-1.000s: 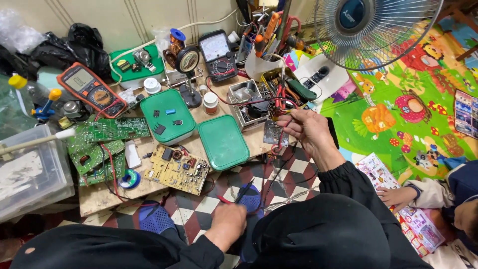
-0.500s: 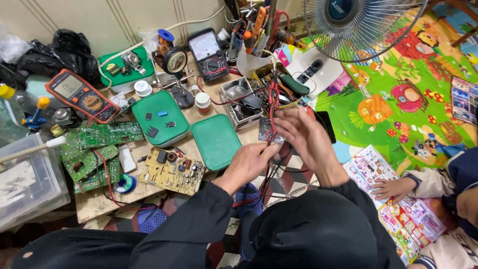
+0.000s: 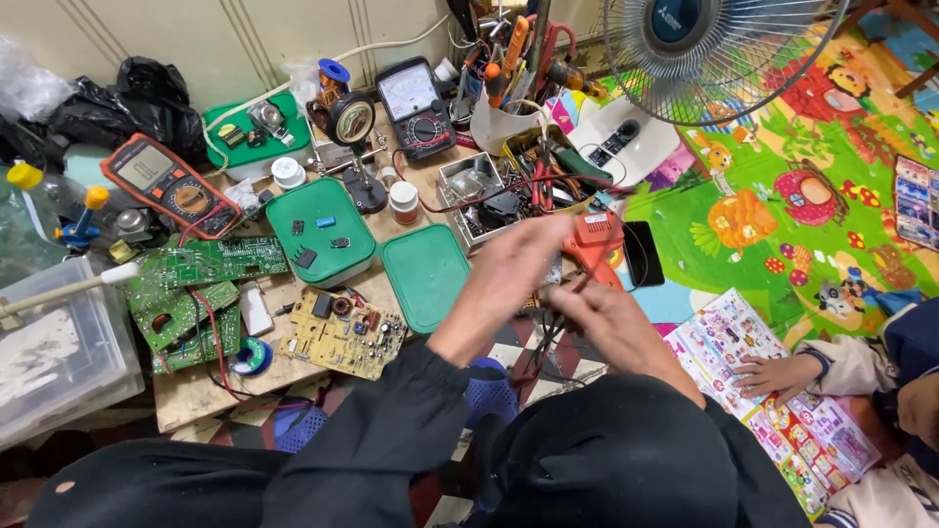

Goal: Diagnosing and repairing electronic circuit boards by testing components with a multimeter and inspecting parts.

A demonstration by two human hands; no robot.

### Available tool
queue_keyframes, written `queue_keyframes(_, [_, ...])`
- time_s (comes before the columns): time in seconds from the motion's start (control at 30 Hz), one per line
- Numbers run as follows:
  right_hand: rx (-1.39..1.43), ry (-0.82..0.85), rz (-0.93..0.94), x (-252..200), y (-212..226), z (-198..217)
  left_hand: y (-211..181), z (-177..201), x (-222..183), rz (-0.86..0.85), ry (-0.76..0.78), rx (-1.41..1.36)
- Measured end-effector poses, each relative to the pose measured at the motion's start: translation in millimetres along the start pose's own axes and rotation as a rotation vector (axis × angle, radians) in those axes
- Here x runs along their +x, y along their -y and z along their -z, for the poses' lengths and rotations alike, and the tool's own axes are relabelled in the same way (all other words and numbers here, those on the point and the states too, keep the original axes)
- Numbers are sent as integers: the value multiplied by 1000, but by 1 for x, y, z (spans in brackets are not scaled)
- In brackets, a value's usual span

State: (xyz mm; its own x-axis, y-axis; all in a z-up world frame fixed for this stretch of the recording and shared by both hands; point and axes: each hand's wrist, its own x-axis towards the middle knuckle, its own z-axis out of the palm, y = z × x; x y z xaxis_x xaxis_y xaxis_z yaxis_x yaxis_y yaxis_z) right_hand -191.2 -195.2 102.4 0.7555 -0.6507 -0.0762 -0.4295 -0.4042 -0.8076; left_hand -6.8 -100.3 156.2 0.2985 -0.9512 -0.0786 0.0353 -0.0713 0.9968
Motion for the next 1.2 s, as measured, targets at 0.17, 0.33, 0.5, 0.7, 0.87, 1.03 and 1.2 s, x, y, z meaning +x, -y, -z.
queue_keyframes(0.17, [306,-97,-41,-1,3,0,83,14,-22,110,-13,131])
queue_keyframes(0.33, [598,-239,38,0,20,5,113,2,-71,136,137,417])
queue_keyframes(0.5, [919,-246,28,-7,33,12,149,-5,-74,-83,-124,655])
queue_keyframes(0.7, [794,-307,-50,3,41,19,148,-4,-88,-322,-367,817])
queue_keyframes(0.87, [644,-249,-53,7,46,16,132,-8,-90,-104,-190,768])
queue_keyframes(1.03, [885,-165,-49,2,41,15,110,-10,-90,23,246,610])
queue_keyframes(1.2, [1058,-99,74,-4,29,22,109,-14,-84,-104,138,626])
